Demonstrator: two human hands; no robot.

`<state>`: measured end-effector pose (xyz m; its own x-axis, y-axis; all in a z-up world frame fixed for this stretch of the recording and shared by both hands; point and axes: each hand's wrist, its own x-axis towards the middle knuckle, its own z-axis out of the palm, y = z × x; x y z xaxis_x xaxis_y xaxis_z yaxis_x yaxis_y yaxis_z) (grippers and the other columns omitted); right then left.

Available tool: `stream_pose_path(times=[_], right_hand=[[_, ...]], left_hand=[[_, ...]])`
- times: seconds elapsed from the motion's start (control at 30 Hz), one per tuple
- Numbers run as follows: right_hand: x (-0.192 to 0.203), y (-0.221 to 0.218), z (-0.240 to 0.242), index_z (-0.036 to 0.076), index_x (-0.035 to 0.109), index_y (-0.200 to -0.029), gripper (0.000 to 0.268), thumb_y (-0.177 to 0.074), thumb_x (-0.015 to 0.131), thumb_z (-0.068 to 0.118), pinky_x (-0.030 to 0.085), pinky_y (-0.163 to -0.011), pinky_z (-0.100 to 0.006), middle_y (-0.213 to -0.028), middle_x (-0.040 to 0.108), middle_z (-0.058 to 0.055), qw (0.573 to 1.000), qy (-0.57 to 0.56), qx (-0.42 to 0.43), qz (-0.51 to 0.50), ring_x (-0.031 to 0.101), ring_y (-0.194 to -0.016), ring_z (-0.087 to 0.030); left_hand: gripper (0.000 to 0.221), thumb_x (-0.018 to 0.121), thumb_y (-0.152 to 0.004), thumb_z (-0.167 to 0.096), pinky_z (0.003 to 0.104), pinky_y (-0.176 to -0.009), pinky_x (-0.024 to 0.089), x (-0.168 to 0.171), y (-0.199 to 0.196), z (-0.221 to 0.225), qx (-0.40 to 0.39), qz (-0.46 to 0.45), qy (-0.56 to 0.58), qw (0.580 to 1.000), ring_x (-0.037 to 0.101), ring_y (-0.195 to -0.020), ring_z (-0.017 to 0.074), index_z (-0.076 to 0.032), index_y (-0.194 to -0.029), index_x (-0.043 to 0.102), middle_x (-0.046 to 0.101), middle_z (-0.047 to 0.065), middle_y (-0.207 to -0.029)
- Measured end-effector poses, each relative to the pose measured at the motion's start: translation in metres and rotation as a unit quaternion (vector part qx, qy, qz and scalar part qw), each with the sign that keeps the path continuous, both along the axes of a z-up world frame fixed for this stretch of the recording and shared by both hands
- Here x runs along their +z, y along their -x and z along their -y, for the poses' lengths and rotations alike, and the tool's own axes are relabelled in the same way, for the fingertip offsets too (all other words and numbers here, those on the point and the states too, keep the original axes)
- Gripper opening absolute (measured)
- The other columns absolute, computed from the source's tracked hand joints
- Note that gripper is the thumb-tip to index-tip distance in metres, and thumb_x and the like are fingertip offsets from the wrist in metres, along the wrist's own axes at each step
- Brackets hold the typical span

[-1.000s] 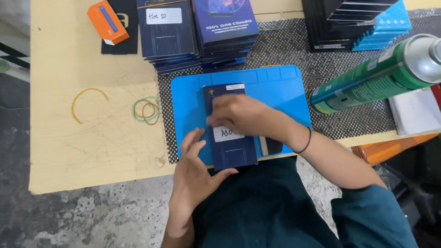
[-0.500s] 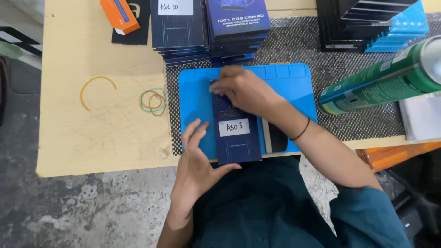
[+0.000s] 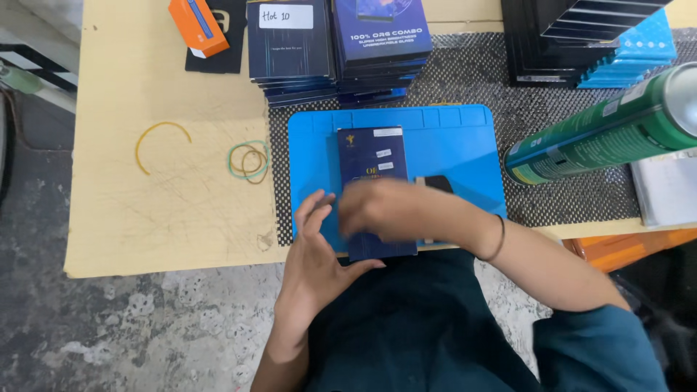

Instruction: The person cleans mobile phone packaging by hand using a cloth and a spray, then wipes the surfaces and edges of the blue boxes.

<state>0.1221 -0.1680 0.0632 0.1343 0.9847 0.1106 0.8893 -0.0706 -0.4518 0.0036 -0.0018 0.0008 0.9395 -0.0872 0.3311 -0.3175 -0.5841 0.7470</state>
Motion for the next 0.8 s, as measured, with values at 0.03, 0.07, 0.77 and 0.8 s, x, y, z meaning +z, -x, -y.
stream_pose_path(times=[0.03, 0.07, 0.77, 0.8], right_hand=[[-0.002, -0.007, -0.001, 0.009, 0.079, -0.093, 0.023, -0.086, 0.065, -0.009, 0.054, -0.092, -0.040, -0.090, 0.072, -0.009, 1.000, 0.000, 0.000, 0.000, 0.067, -0.096, -0.029], [-0.004, -0.013, -0.001, 0.006, 0.079, -0.093, 0.026, -0.084, 0.064, -0.012, 0.053, -0.093, -0.043, -0.089, 0.070, -0.009, 1.000, -0.003, 0.006, -0.007, 0.067, -0.095, -0.031], [-0.020, -0.034, 0.008, 0.006, 0.078, -0.086, 0.010, -0.093, 0.071, 0.005, 0.057, -0.080, -0.036, -0.081, 0.066, -0.009, 0.975, -0.065, -0.212, -0.015, 0.068, -0.083, -0.028], [-0.007, -0.025, 0.012, 0.004, 0.078, -0.087, 0.006, -0.091, 0.074, 0.007, 0.058, -0.081, -0.037, -0.082, 0.067, -0.010, 0.978, -0.046, -0.192, -0.073, 0.070, -0.084, -0.030]], left_hand=[[0.110, 0.099, -0.060, -0.042, 0.062, -0.099, 0.058, -0.005, -0.001, -0.001, 0.000, 0.000, 0.000, 1.000, 0.050, -0.135, 0.0537, -0.007, -0.132, 0.024, 0.034, 0.026, -0.145], [0.111, 0.099, -0.060, -0.045, 0.061, -0.102, 0.056, -0.011, -0.002, -0.001, 0.001, 0.010, -0.007, 1.000, 0.048, -0.137, 0.0530, -0.006, -0.133, 0.025, 0.035, 0.026, -0.144], [0.087, 0.094, -0.063, -0.051, 0.055, -0.111, 0.046, 0.002, 0.000, 0.003, -0.005, 0.006, -0.061, 0.998, 0.054, -0.136, 0.0449, 0.001, -0.126, 0.063, 0.056, 0.022, -0.141], [0.086, 0.095, -0.063, -0.051, 0.054, -0.111, 0.046, 0.002, 0.000, 0.003, -0.009, 0.015, -0.061, 0.998, 0.055, -0.135, 0.0439, 0.001, -0.124, 0.065, 0.059, 0.022, -0.140]])
